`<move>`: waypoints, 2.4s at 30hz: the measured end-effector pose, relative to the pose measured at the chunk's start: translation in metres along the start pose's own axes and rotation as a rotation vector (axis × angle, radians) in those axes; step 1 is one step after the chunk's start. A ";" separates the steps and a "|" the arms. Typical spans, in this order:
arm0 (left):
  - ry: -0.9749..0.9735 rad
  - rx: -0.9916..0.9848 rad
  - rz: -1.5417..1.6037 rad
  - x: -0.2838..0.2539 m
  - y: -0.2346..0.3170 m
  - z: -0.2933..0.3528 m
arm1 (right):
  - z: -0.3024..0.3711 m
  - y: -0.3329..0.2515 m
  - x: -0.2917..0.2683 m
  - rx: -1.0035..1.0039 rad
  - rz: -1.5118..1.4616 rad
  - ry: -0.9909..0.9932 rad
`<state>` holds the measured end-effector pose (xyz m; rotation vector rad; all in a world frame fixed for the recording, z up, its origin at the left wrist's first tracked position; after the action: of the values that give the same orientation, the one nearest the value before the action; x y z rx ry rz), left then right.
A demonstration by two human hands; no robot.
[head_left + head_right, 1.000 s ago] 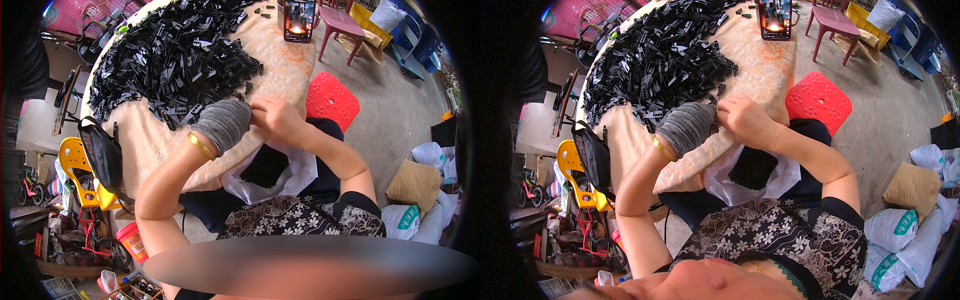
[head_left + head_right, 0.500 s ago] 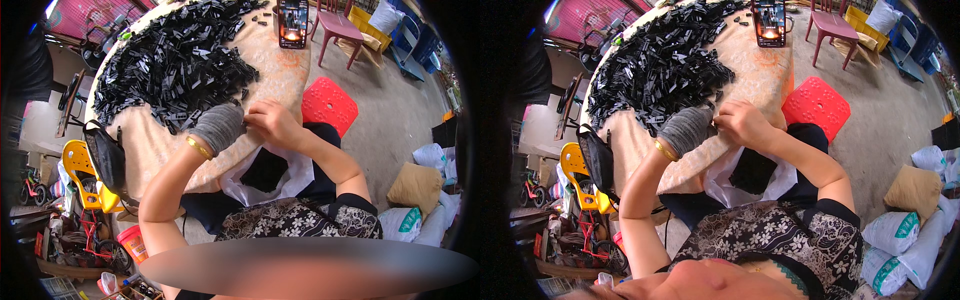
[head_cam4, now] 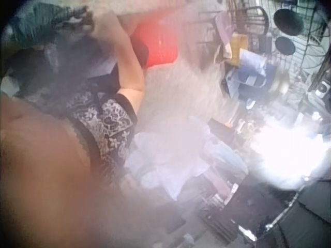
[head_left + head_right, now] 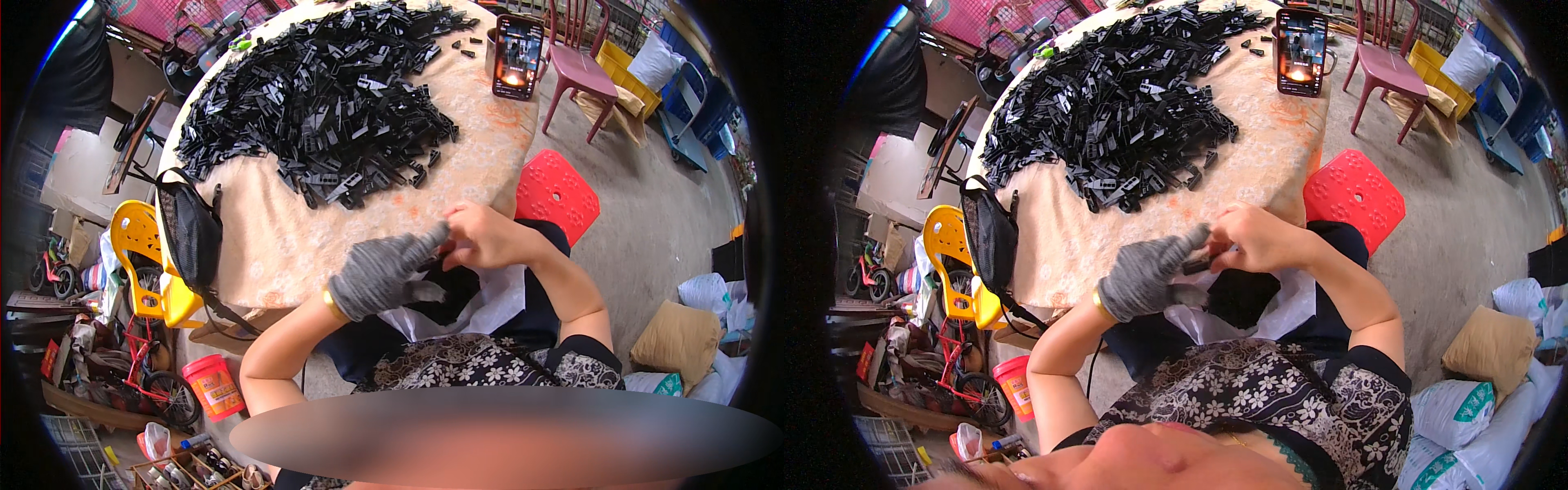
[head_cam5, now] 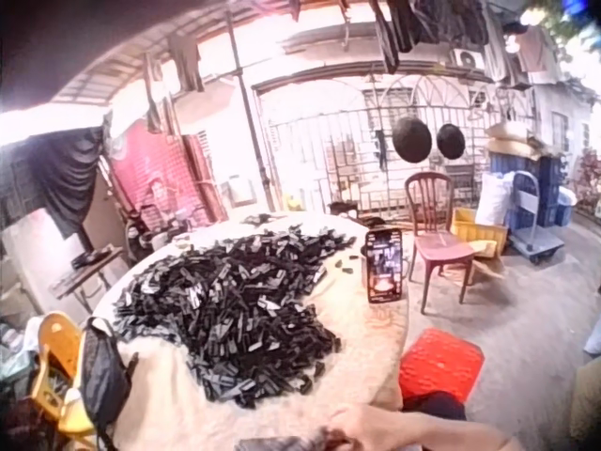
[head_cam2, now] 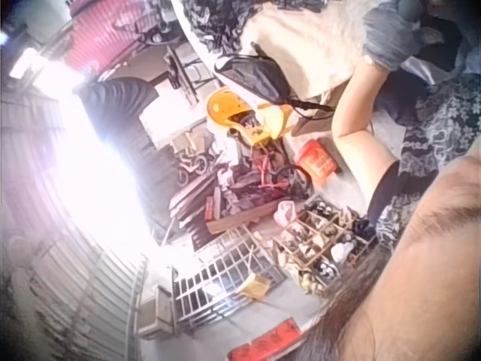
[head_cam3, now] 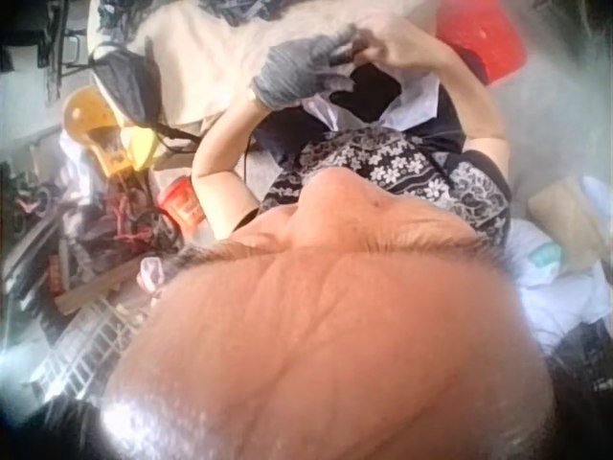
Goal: The person assembles small black plastic components by hand.
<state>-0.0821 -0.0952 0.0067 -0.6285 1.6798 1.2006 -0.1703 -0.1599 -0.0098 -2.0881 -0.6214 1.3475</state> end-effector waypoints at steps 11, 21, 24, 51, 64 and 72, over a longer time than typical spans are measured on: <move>0.261 -0.516 -0.075 -0.040 -0.125 -0.003 | -0.044 0.029 -0.020 0.153 0.514 0.381; 0.349 -0.527 -0.261 -0.043 -0.106 0.025 | -0.034 0.029 -0.017 0.100 0.336 0.362; 0.435 -0.405 -0.052 -0.041 -0.099 0.030 | -0.034 0.031 -0.016 0.204 0.263 0.333; 0.157 -0.337 0.153 -0.018 -0.057 0.018 | -0.038 0.010 0.004 0.042 0.189 0.172; 0.032 -0.276 -0.144 -0.023 -0.038 0.003 | -0.030 -0.004 0.010 -0.006 0.260 0.259; -0.111 -0.200 -0.290 -0.019 -0.037 -0.013 | -0.025 0.000 0.006 -0.045 0.187 0.286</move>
<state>-0.0491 -0.1231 0.0087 -0.8793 1.3335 1.1765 -0.1448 -0.1611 -0.0055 -2.3660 -0.3455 1.1080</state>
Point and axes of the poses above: each hand's wrist, its own z-axis away from the middle knuckle, its own x-axis out of the palm, y = z × x, the point moved 8 cm from there along -z, towards the middle knuckle
